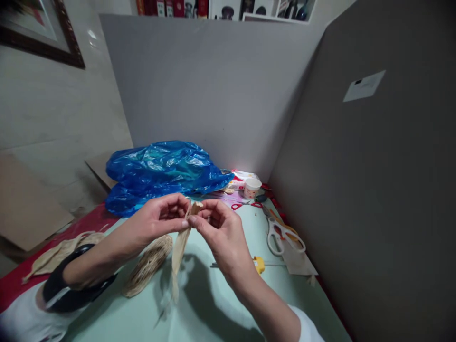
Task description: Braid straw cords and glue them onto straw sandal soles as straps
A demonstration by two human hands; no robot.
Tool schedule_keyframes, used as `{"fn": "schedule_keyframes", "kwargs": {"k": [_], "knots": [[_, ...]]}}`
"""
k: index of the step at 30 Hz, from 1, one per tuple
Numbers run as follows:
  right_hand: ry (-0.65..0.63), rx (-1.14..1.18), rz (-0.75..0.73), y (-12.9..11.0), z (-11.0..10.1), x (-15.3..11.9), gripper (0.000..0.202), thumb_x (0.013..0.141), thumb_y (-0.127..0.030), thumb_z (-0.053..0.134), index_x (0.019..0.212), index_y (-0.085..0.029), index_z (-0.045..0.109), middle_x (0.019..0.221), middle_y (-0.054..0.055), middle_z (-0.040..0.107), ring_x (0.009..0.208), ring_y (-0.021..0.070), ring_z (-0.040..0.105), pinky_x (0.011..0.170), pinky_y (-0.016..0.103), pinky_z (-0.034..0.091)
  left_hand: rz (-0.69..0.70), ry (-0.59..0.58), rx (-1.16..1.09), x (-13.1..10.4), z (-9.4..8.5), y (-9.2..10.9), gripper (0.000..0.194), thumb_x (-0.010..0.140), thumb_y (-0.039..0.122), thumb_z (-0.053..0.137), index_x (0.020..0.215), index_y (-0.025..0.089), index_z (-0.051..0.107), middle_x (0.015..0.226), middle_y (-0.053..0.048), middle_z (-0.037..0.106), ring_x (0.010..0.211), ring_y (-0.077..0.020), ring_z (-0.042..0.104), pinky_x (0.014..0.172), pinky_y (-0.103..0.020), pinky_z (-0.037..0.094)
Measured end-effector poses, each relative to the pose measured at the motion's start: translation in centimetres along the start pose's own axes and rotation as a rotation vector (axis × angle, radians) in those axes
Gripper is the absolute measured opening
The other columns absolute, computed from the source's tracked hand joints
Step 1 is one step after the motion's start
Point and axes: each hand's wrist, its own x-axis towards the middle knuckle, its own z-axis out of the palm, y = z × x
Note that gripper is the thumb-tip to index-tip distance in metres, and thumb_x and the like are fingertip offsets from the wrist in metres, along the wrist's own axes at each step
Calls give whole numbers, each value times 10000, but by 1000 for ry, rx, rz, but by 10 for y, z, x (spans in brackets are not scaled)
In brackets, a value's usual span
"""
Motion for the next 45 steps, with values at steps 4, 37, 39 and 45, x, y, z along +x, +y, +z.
{"fn": "schedule_keyframes", "kwargs": {"k": [4, 37, 39, 45], "knots": [[-48, -11, 22, -3, -2, 0, 334, 677, -368, 810, 850, -155, 619, 797, -1, 603, 748, 123, 533, 686, 242, 428, 7, 13, 30, 0, 2, -1, 168, 758, 231, 660, 833, 163, 526, 769, 29, 520, 737, -120, 471, 670, -247, 377], [-91, -84, -77, -8, -9, 3, 223, 821, -349, 621, 681, -183, 574, 660, -15, 500, 642, 128, 441, 619, 270, 351, 4, -35, 137, -1, 10, 1, 148, 820, 275, 565, 720, 169, 534, 707, 32, 439, 686, -127, 384, 635, -240, 329], [-112, -85, -75, -8, -10, 3, 232, 827, -339, 612, 662, -185, 561, 646, -18, 494, 633, 126, 443, 614, 268, 355, -2, -39, 162, -1, 10, 0, 134, 814, 274, 559, 730, 170, 550, 716, 24, 463, 698, -134, 403, 646, -243, 338], [-156, -250, -109, -13, -15, 2, 166, 846, -318, 633, 947, -188, 648, 681, -24, 552, 623, 118, 462, 552, 245, 349, -48, -95, 245, -2, 9, 0, 145, 811, 268, 544, 706, 173, 575, 697, 21, 493, 689, -141, 420, 627, -247, 326]]}}
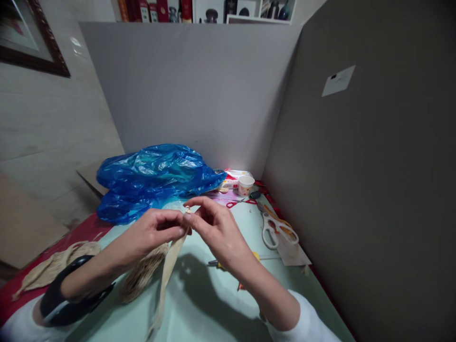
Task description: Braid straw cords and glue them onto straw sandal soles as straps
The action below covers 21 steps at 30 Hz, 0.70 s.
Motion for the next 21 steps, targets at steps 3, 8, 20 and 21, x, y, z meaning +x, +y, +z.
{"fn": "schedule_keyframes", "kwargs": {"k": [3, 8, 20, 21], "knots": [[-144, 46, -12, -2, -4, 0, 163, 870, -296, 614, 967, -184, 683, 690, -19, 580, 630, 113, 508, 561, 239, 368, -22, -83, 65, 0, -1, 1, 172, 833, 273, 518, 761, 163, 628, 710, 17, 497, 680, -138, 411, 614, -253, 307], [-67, 146, -4, 1, -5, 1, 113, 877, -274, 609, 820, -185, 648, 678, -36, 553, 559, 79, 443, 505, 219, 323, -28, -88, 84, -1, -1, 1, 189, 844, 285, 515, 699, 169, 549, 653, 44, 400, 621, -117, 339, 562, -249, 268], [168, 42, -96, 17, -23, 12, 91, 760, -230, 735, 720, -160, 692, 606, -15, 614, 512, 99, 541, 502, 240, 450, -116, -131, 21, -1, 0, -5, 192, 832, 316, 569, 775, 140, 621, 688, 32, 476, 647, -117, 420, 567, -234, 306], [198, 50, -98, 19, -25, 13, 80, 750, -212, 743, 711, -158, 698, 604, -11, 618, 520, 101, 555, 508, 240, 465, -145, -132, 31, -2, -2, -7, 189, 824, 313, 574, 761, 142, 622, 671, 36, 470, 628, -111, 412, 548, -232, 290]]}}
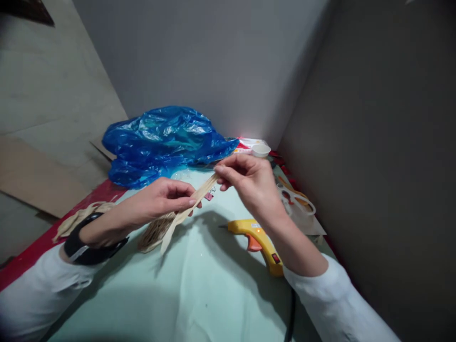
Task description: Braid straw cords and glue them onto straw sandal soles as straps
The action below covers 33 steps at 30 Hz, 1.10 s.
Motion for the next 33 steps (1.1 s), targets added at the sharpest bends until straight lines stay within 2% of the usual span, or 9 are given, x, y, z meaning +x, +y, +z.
{"fn": "schedule_keyframes", "kwargs": {"k": [6, 11, 14, 18, 23, 28, 30, 33], "knots": [[58, 30, 43, 12, 1, 3, 68, 735, -185, 767, 711, -158, 709, 638, -3, 640, 547, 105, 600, 534, 247, 535, -78, -2, 65, -12, -15, -22, 116, 794, 255, 573, 769, 153, 622, 658, 43, 483, 592, -102, 402, 525, -233, 282], [103, 18, 54, 11, 8, 0, 76, 730, -199, 786, 729, -162, 720, 681, 11, 670, 554, 114, 626, 568, 263, 575, -82, -2, -3, -21, -22, -35, 88, 814, 229, 527, 764, 172, 571, 688, 22, 560, 616, -115, 485, 540, -231, 321], [128, 24, 72, 10, 12, -2, 91, 716, -211, 800, 734, -163, 725, 686, 13, 677, 569, 122, 642, 586, 264, 592, -79, 56, 32, -27, -28, -43, 131, 847, 245, 514, 746, 174, 558, 650, 39, 493, 581, -101, 426, 515, -222, 291], [111, 99, 213, 16, 20, -10, 141, 668, -236, 833, 713, -162, 723, 652, 10, 689, 599, 143, 680, 629, 269, 604, -78, 163, -50, -31, -42, -68, 187, 870, 314, 529, 804, 162, 615, 658, 41, 442, 574, -91, 380, 522, -217, 301], [97, 164, 372, 32, 30, -29, 174, 649, -283, 853, 730, -188, 732, 752, 23, 728, 730, 166, 711, 763, 282, 581, -92, 216, -77, -26, -56, -101, 236, 786, 324, 610, 846, 109, 686, 636, 4, 538, 549, -102, 461, 545, -245, 399], [6, 101, 434, 46, 37, -49, 170, 672, -307, 834, 754, -199, 731, 843, 24, 722, 797, 150, 667, 772, 258, 511, -82, 273, 81, -24, -62, -115, 268, 780, 288, 585, 894, 90, 726, 603, -40, 626, 564, -154, 555, 565, -287, 467], [-40, 89, 469, 51, 41, -56, 169, 693, -328, 813, 737, -190, 726, 840, 27, 712, 772, 139, 636, 729, 247, 482, -52, 301, 213, -25, -62, -118, 245, 795, 259, 564, 862, 110, 745, 626, -54, 654, 584, -171, 568, 575, -296, 454], [-116, 75, 520, 59, 48, -60, 169, 723, -330, 781, 734, -175, 715, 799, 23, 699, 722, 126, 596, 678, 242, 438, 26, 382, 467, -27, -59, -123, 234, 803, 164, 531, 809, 151, 765, 755, -84, 694, 733, -213, 585, 674, -330, 421]]}}
